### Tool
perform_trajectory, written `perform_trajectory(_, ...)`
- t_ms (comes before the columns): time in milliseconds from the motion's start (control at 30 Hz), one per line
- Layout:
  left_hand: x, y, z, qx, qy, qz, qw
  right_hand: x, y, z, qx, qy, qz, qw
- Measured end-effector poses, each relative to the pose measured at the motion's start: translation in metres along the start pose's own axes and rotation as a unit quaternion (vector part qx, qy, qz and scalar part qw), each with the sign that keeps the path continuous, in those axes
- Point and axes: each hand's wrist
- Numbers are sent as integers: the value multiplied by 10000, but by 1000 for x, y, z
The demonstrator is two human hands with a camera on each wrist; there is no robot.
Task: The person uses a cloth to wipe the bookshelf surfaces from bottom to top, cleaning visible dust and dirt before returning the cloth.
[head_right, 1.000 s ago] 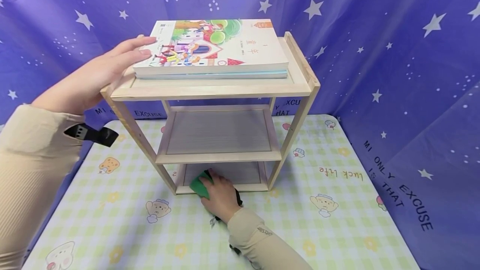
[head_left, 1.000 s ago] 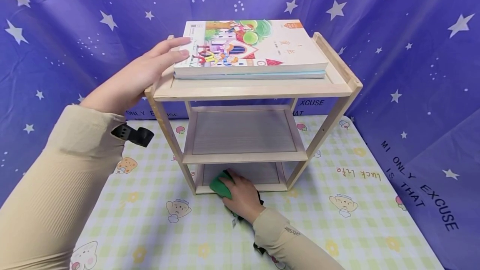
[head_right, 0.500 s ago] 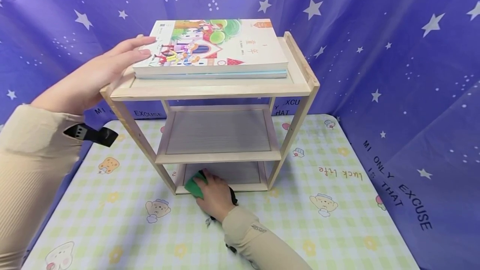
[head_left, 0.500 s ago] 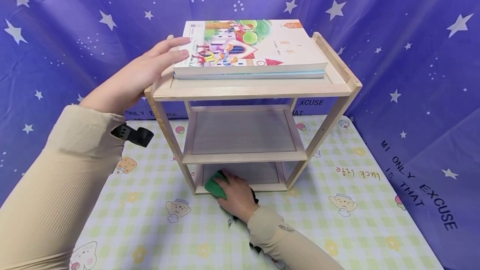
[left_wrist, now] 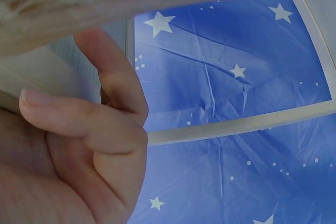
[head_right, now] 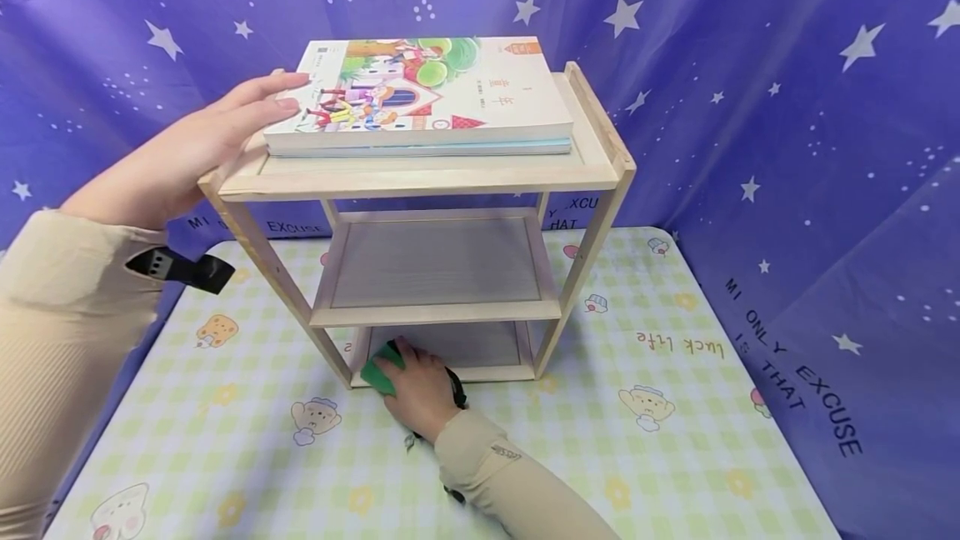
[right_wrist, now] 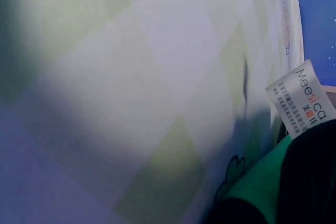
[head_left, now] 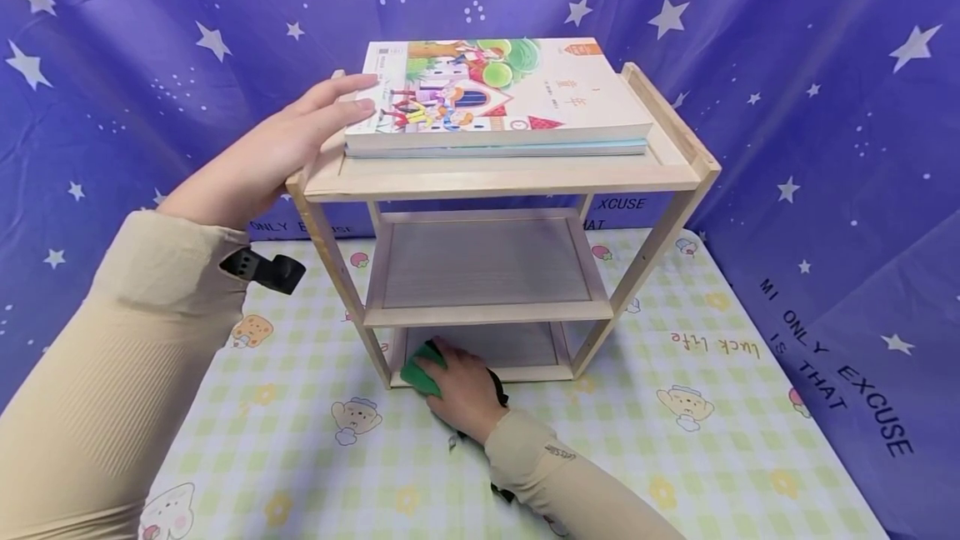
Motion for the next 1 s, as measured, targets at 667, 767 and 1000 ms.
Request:
perform_trajectory(667,0,0,-1,67,56,-1,10000,7,-1,2,222,-25,-129,9997)
perform_trajectory(767,0,0,-2,70,61,-2,10000,8,-2,3,197,-31,-129,9997)
perform_trajectory(1000,0,0,-1,64,56,24,10000,12,-3,6,119,-52,-128,9998)
Point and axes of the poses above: each hand's wrist, its own x-axis away from the middle knuckle, its own y-axis out of the palm, z = x × y, and after that the axes turned 6 degrees about -z, right-handed
